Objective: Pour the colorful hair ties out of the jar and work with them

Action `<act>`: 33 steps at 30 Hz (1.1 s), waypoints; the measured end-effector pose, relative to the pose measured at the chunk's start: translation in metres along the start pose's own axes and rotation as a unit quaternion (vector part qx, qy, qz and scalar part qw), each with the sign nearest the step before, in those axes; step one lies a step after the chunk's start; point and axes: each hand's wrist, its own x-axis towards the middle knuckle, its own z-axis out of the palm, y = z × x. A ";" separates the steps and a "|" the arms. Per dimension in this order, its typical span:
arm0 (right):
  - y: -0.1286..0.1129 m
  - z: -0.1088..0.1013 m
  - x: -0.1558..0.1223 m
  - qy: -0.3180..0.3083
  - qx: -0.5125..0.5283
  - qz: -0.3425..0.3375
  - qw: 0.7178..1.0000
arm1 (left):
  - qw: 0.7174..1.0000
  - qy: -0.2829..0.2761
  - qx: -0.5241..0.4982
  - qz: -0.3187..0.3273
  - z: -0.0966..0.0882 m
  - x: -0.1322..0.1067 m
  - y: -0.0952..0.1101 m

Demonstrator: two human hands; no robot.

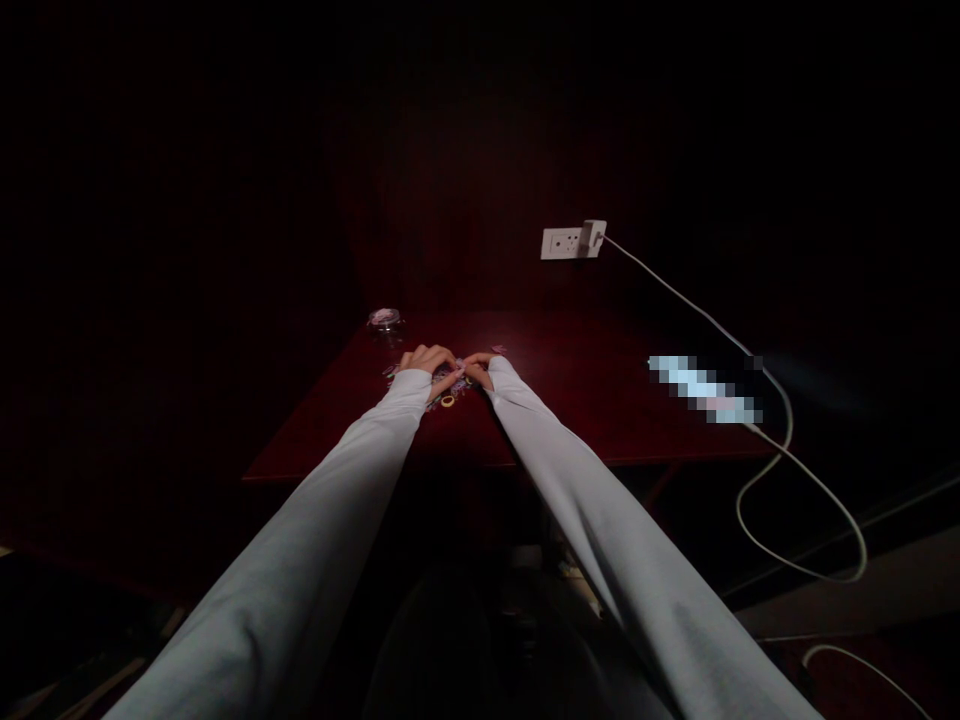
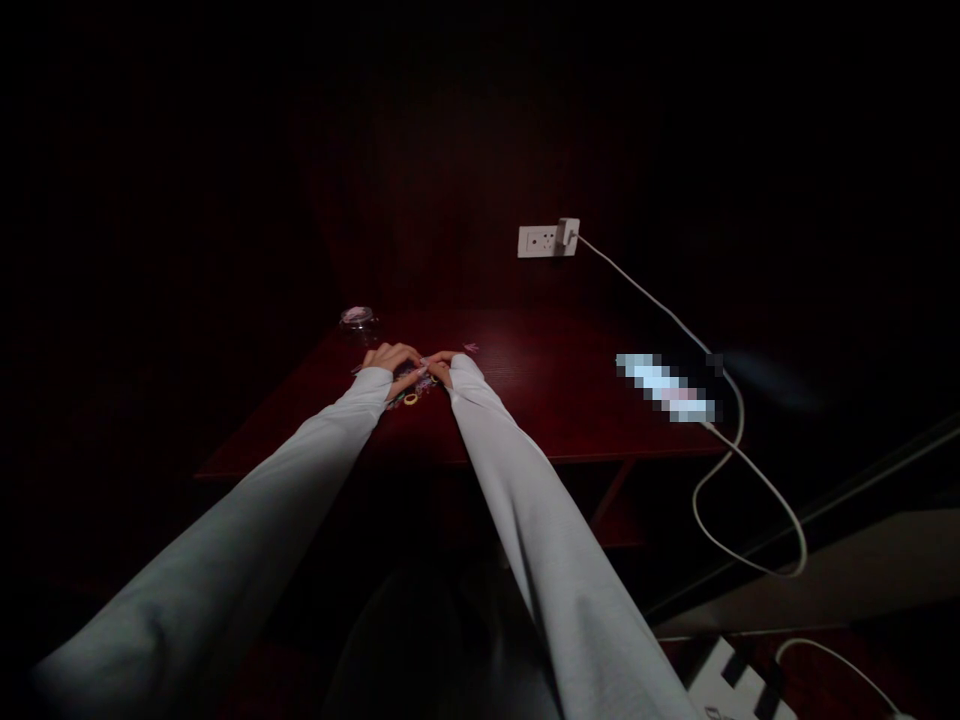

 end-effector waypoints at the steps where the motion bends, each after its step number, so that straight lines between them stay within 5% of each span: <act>1: -0.001 0.000 -0.001 0.000 0.012 0.016 1.000 | 1.000 0.001 0.001 -0.002 0.000 0.000 0.001; 4: -0.002 -0.001 -0.002 0.006 0.051 0.051 0.997 | 1.000 0.005 0.011 -0.012 0.000 0.000 0.002; 33: 0.013 -0.001 -0.002 -0.009 0.063 -0.007 0.998 | 1.000 -0.004 0.006 -0.016 0.004 0.002 0.000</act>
